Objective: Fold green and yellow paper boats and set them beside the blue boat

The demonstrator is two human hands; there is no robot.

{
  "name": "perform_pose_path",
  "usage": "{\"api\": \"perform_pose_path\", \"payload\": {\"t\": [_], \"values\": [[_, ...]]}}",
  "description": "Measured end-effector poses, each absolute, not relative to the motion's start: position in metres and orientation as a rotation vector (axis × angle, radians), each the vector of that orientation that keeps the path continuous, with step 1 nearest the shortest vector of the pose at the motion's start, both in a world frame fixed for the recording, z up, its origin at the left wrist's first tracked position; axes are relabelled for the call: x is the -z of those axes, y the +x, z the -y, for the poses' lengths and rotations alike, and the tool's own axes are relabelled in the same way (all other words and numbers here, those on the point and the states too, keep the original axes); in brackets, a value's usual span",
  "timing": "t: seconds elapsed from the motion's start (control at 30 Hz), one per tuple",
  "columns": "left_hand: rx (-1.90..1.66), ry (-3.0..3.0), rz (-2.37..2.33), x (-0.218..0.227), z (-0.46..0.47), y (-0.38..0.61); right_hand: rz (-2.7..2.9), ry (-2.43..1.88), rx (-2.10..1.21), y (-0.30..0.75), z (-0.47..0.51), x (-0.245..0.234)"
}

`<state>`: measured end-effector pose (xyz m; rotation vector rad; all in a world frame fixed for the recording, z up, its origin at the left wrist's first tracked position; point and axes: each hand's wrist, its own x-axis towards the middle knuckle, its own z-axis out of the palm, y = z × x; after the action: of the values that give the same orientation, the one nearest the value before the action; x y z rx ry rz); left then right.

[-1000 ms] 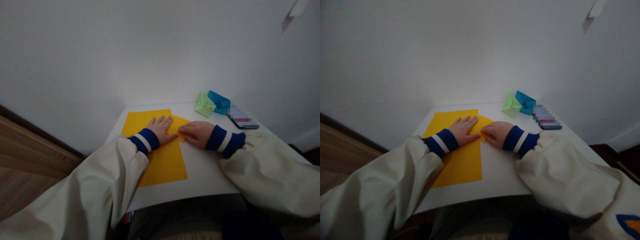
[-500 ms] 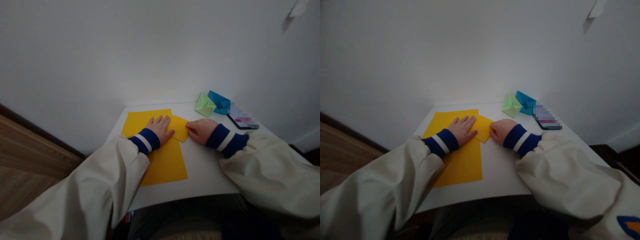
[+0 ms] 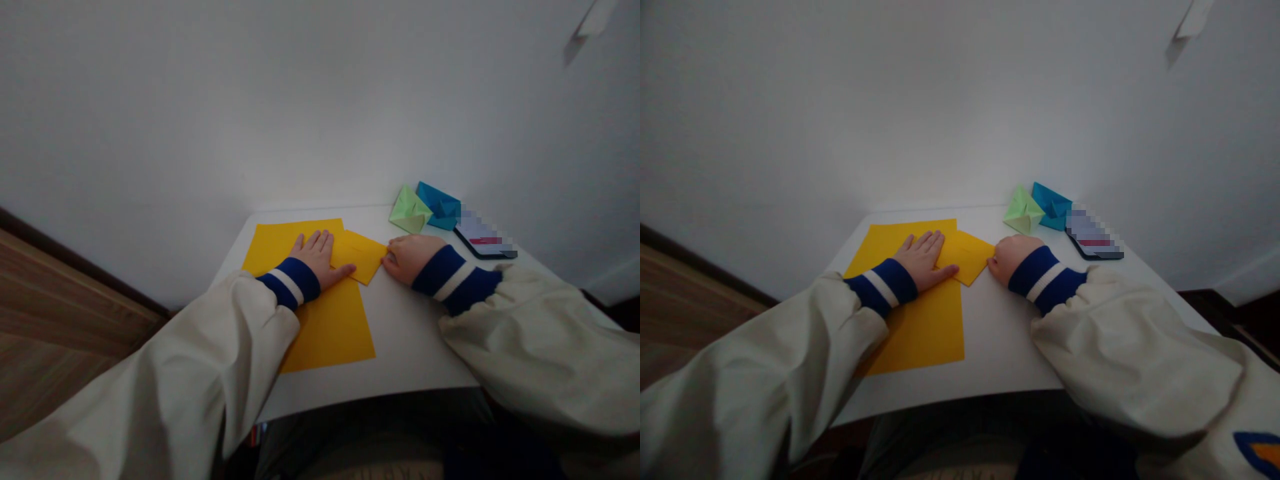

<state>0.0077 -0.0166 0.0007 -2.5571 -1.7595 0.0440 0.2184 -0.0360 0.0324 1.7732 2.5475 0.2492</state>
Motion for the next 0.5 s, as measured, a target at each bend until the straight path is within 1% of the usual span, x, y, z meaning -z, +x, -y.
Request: {"api": "perform_pose_path", "payload": {"t": [0.17,0.27,0.43,0.5], "values": [[-0.018,-2.59,1.763,-0.002,0.018,0.006,-2.621,1.723,-0.375,0.222,0.034,-0.029],[0.04,-2.601,1.692,-0.002,0.019,0.006,-2.66,1.733,-0.389,0.226,0.03,-0.026],[0.096,-2.519,1.606,-0.005,0.02,0.005,-2.749,1.729,-0.265,0.23,0.025,-0.023],[0.107,-2.493,1.621,-0.005,0.02,0.005,-2.871,1.635,-0.162,0.23,0.024,-0.022]]}}
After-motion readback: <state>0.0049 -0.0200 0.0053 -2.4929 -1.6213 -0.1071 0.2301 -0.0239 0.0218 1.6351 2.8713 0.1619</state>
